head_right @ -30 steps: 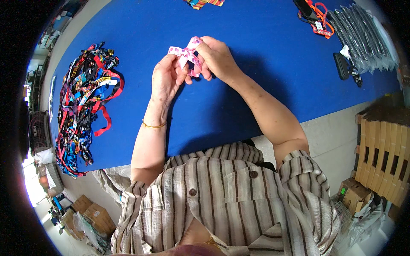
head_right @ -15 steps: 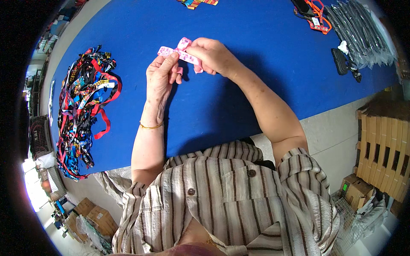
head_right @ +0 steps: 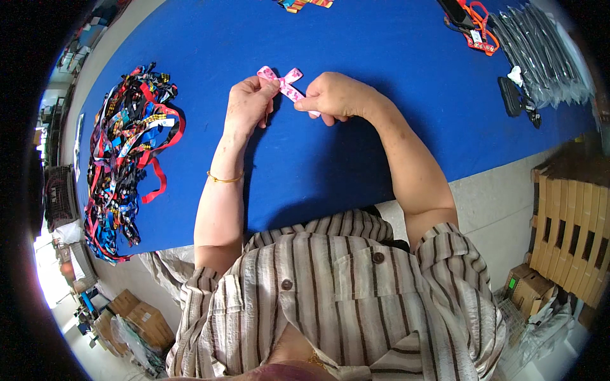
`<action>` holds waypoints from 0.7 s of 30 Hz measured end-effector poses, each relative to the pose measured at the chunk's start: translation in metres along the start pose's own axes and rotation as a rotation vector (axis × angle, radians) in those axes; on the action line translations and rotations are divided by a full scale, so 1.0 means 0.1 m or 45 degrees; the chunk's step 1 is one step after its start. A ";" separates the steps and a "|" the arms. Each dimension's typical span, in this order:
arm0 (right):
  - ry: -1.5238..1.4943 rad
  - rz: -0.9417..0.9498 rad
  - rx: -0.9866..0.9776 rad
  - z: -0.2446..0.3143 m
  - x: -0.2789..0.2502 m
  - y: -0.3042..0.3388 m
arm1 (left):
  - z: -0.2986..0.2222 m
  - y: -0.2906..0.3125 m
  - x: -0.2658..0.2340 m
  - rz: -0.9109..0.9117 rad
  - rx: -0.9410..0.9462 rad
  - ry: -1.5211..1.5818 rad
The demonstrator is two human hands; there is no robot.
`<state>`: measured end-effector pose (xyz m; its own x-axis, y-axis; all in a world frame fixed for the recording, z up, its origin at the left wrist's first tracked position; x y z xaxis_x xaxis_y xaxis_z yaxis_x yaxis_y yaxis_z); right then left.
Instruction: The person picks up a lanyard from a pile, folds it into a cross shape, and secures the center with a small plastic clip. They repeat this process with a pink ribbon and another lanyard, placing each finished piece onto a separate pile.
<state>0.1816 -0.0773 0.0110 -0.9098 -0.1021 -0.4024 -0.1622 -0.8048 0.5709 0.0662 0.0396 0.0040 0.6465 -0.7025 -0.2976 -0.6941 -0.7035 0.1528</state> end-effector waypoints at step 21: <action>0.106 -0.825 -0.281 0.12 -0.33 -0.30 | 0.03 -0.03 -0.52 -0.215 0.254 -0.912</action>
<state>0.2122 -0.0428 0.0159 -0.6217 0.4021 -0.6722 -0.5736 -0.8181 0.0410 0.0336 0.0786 0.0159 0.4324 -0.2976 -0.8512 -0.6922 -0.7145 -0.1018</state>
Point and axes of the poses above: each hand's wrist, its own y-axis away from the middle knuckle, its own x-axis out of the palm, z = x × y, the point moved 8 cm from there along -y, towards the middle knuckle, and after that the axes turned 9 degrees about x, right-handed, at the moved point
